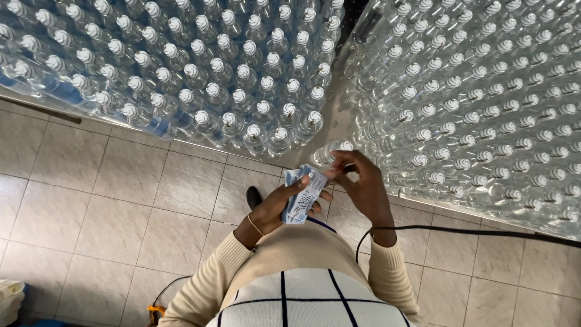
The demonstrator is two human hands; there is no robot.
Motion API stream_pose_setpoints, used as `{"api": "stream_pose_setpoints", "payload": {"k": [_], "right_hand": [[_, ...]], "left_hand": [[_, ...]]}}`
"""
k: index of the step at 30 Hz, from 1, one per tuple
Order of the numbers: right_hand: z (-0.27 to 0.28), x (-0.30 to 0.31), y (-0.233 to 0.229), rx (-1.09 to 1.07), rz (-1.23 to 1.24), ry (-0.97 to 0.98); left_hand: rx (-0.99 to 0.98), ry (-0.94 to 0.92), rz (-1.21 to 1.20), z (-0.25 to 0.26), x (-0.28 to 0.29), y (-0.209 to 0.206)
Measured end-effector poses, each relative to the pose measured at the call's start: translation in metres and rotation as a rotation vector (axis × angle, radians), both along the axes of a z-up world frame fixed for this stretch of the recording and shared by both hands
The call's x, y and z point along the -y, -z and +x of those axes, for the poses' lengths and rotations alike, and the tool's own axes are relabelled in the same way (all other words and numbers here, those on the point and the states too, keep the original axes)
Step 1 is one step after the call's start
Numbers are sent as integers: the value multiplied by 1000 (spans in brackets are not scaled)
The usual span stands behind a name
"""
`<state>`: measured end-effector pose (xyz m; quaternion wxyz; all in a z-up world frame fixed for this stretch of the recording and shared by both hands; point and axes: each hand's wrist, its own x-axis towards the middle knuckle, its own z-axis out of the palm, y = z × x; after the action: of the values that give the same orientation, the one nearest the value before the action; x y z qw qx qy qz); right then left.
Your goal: The person repeatedly picks up small plastic bottles from a large array on a table, applies a small rectangular label to each bottle, and places the labeled bottle back into the array. The person holds a stack of labels in the left hand and uses the right hand to apply them.
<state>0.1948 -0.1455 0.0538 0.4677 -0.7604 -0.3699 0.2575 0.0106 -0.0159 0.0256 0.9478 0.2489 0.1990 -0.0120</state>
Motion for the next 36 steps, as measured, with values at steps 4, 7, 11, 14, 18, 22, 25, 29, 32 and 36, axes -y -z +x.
{"api": "stream_pose_setpoints", "payload": {"k": [4, 7, 11, 14, 18, 22, 25, 29, 32, 36], "right_hand": [[-10, 3, -1, -59, 29, -169], [-6, 9, 0, -82, 30, -174], [-2, 15, -5, -135, -16, -6], [4, 19, -7, -139, 28, 57], [12, 12, -12, -88, 115, 134], [37, 11, 11, 42, 152, 168], [47, 5, 24, 130, 159, 172], [49, 11, 40, 107, 126, 115], [56, 26, 65, 61, 165, 157], [48, 27, 49, 97, 128, 140]], "left_hand": [[13, 46, 15, 0, 7, 28], [25, 73, 28, 1, 10, 32], [-5, 88, 52, 6, 10, 21], [-22, 64, 49, 8, 14, 23], [-43, -34, 22, 11, 12, 12], [-66, -125, -8, 10, 12, 24], [-94, -193, -35, 6, 14, 27], [-128, -209, -30, 0, 17, 28], [-142, -226, -24, -3, 17, 29], [-152, -230, -24, -5, 17, 38]]}}
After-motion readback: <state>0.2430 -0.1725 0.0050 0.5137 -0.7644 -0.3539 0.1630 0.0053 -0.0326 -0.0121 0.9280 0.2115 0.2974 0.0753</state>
